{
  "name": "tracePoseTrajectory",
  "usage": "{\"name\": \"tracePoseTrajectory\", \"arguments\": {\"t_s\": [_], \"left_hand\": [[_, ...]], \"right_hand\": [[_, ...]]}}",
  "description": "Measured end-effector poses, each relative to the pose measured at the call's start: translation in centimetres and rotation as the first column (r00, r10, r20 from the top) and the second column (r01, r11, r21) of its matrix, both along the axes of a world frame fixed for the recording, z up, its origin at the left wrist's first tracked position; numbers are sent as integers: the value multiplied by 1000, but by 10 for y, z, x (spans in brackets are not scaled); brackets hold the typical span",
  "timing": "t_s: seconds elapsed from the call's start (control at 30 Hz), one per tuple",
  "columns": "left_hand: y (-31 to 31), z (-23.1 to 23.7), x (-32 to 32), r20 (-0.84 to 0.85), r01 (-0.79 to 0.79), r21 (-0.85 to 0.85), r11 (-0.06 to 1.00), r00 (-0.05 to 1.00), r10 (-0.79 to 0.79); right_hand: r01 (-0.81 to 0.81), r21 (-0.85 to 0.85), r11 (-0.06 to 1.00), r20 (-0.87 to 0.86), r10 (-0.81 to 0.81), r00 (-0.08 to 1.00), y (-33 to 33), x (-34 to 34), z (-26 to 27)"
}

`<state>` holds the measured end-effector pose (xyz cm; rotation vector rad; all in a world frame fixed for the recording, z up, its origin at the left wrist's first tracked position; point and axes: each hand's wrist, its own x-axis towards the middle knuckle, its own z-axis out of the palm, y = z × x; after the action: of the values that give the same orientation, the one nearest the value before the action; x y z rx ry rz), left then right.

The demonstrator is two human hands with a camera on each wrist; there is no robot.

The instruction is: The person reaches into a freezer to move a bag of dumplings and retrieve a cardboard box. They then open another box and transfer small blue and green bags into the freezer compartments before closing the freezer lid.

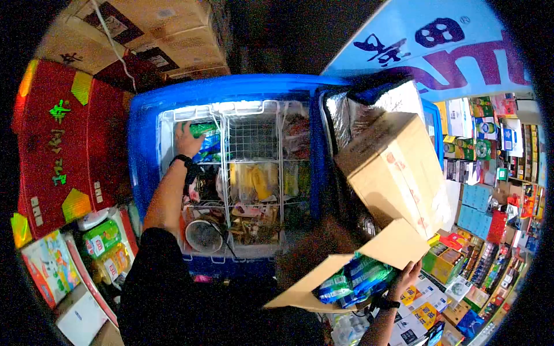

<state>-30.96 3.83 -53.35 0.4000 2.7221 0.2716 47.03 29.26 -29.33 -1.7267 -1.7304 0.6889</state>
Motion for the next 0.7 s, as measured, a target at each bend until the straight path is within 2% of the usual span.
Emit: {"name": "tracePoseTrajectory", "arguments": {"t_s": [0.07,0.1,0.17,0.2,0.23,0.27,0.3,0.33,0.37,0.4,0.43,0.47,0.5,0.53,0.57,0.6,0.63,0.67,0.7], "left_hand": [[-19,-1,4,-51,39,205,978,998,-29],[-23,29,16,-106,100,315,944,992,-70],[-36,61,30,-123,104,508,855,991,-48],[-34,112,56,-71,51,637,769,997,-7],[-37,144,72,-68,44,717,696,998,7],[-44,171,90,-121,74,754,652,992,27],[-48,214,116,-123,77,765,639,992,27],[-56,229,132,-20,-8,842,540,999,46],[-54,275,169,-19,13,868,496,1000,7],[-53,312,204,-26,36,896,443,999,-30],[-52,338,237,-66,77,881,466,997,-40],[-53,361,273,-103,149,886,439,986,-127],[-49,376,309,-75,137,910,390,983,-169],[-41,392,348,-19,113,945,307,956,-293],[-36,391,383,39,74,947,313,940,-339],[-26,403,415,-37,267,872,410,872,-488],[-12,409,443,3,357,810,466,791,-612],[9,413,483,144,209,860,466,776,-614],[24,403,509,150,263,828,495,747,-647]], "right_hand": [[14,42,999,-17,-14,1000,2,2,-6],[5,22,1000,-52,-4,999,2,-3,-4],[-33,-6,999,-52,32,998,8,13,-12],[-16,-33,999,-60,14,998,3,-2,-2],[-59,46,997,45,57,997,5,-1,-5],[-44,50,998,-74,48,996,6,-1,-10],[-77,-2,997,-95,77,993,8,3,-10],[-31,39,999,-166,37,985,-5,-41,22],[-51,4,999,-99,51,994,-5,-31,20],[-44,56,997,-63,48,997,-1,-21,9],[-36,60,998,-142,44,989,-3,-29,14],[-54,110,992,-118,67,991,-3,-33,20],[-42,87,995,-163,56,985,-9,-44,31],[-44,18,999,-284,48,958,-7,-39,28],[-5,-22,1000,-271,-1,962,-6,-36,24],[-4,-15,1000,-272,-1,962,-3,-33,19],[-5,-11,1000,-271,2,962,-3,-30,16],[-2,3,1000,-256,2,967,-4,-29,16],[1,17,1000,-241,3,971,-5,-30,19]]}}
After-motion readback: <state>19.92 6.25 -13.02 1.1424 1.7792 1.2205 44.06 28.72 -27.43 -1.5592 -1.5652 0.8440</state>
